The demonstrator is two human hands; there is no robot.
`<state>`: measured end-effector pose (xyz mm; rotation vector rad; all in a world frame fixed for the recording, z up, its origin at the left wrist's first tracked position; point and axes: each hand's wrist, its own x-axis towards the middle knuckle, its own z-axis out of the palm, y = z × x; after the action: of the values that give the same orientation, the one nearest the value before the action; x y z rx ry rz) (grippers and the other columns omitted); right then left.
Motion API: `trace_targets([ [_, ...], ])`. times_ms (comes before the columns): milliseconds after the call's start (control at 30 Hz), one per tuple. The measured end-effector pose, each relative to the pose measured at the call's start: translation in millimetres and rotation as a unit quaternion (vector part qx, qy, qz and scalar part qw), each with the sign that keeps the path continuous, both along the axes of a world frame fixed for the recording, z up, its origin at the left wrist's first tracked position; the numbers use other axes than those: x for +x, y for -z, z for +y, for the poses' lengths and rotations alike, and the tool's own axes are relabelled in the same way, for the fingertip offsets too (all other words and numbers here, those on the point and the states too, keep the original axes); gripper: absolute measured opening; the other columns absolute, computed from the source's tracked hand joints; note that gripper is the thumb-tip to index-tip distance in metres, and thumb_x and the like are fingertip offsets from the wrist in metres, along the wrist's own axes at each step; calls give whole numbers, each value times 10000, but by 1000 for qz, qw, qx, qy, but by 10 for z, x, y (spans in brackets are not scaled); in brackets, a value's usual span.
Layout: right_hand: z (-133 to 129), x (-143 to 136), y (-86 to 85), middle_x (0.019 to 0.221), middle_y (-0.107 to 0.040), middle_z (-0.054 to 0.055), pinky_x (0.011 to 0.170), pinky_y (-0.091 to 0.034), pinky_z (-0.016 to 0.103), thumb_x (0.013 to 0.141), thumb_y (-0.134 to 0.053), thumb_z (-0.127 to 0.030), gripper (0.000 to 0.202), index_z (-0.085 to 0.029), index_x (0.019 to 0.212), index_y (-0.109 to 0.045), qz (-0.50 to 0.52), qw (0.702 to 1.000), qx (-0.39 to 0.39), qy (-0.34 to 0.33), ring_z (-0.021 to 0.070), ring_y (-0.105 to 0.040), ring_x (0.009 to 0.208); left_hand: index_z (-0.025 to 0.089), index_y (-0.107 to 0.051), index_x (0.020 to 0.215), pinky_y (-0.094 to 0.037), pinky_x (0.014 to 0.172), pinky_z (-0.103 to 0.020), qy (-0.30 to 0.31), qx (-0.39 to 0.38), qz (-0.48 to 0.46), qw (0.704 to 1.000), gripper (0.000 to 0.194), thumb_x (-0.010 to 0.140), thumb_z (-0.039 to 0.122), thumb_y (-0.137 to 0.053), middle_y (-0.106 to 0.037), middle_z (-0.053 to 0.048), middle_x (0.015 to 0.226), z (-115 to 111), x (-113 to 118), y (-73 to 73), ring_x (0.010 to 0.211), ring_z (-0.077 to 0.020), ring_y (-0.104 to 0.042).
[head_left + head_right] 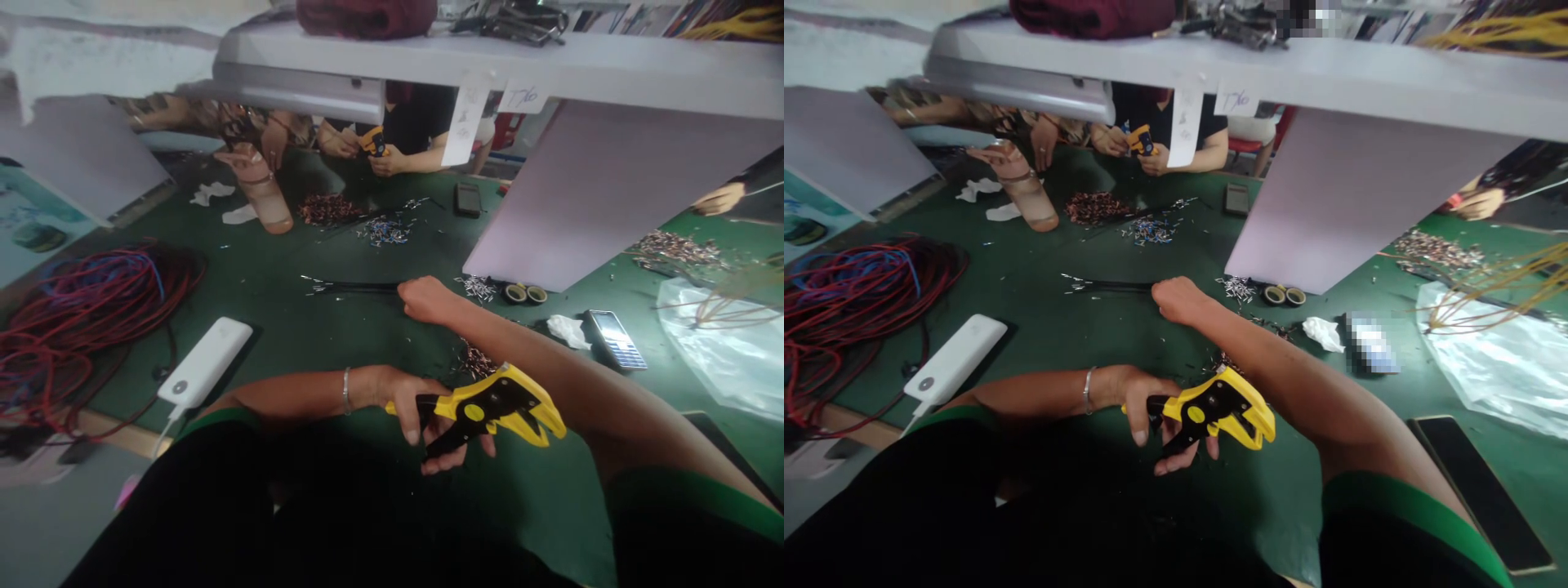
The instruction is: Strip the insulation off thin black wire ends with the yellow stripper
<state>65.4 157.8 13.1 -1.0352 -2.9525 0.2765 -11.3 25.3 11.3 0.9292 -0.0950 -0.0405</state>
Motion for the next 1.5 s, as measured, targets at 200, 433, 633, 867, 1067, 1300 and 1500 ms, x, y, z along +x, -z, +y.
trace_targets([
  [200,-141,810,-567,684,-696,59,639,-506,322,791,-586,-154,76,-152,821,-656,254,936,-59,236,199,-689,668,176,-622,1227,-555,694,-433,-60,-54,-2,997,747,492,143,-751,-695,-68,870,-10,-54,128,726,-269,-670],
  [433,-1325,1662,-592,647,-703,20,582,-570,373,729,-700,-123,73,-192,715,-682,668,657,-70,341,185,-684,540,184,-544,1322,-548,741,-451,-177,-60,-15,982,791,553,145,-723,-679,-86,903,20,-97,221,777,-262,-661],
  [633,-1953,1513,-328,662,-726,14,569,-587,356,757,-735,-122,79,-190,794,-745,710,623,-61,323,192,-707,562,174,-497,1331,-555,735,-467,-256,-64,-1,965,778,574,121,-668,-668,-93,925,20,-73,230,792,-263,-660],
  [867,-1962,1379,-246,741,-717,33,575,-612,355,803,-725,-156,49,-189,834,-745,710,628,-7,318,194,-724,612,166,-529,1279,-558,719,-446,-257,-65,11,964,732,561,119,-666,-664,-85,905,15,-61,206,770,-247,-658],
  [1067,-1941,1372,-221,750,-721,28,579,-606,341,826,-682,-112,109,-192,864,-745,721,625,0,300,184,-730,605,173,-540,1280,-560,732,-453,-276,-65,10,959,717,578,122,-675,-667,-88,928,75,-80,180,773,-247,-658],
  [1300,-1853,1448,-76,701,-737,22,600,-594,340,823,-679,-121,99,-190,845,-746,732,592,-85,326,176,-715,591,165,-594,1252,-555,726,-443,-316,-30,16,948,708,549,126,-669,-606,-182,1274,94,-89,104,794,-238,-652],
  [1500,-1879,1469,-44,696,-729,22,587,-575,333,811,-671,-109,122,-193,818,-760,732,594,-83,323,179,-708,593,175,-612,1236,-549,732,-456,-317,-22,23,948,673,567,147,-683,-586,-210,1354,85,-101,118,797,-253,-661],
])
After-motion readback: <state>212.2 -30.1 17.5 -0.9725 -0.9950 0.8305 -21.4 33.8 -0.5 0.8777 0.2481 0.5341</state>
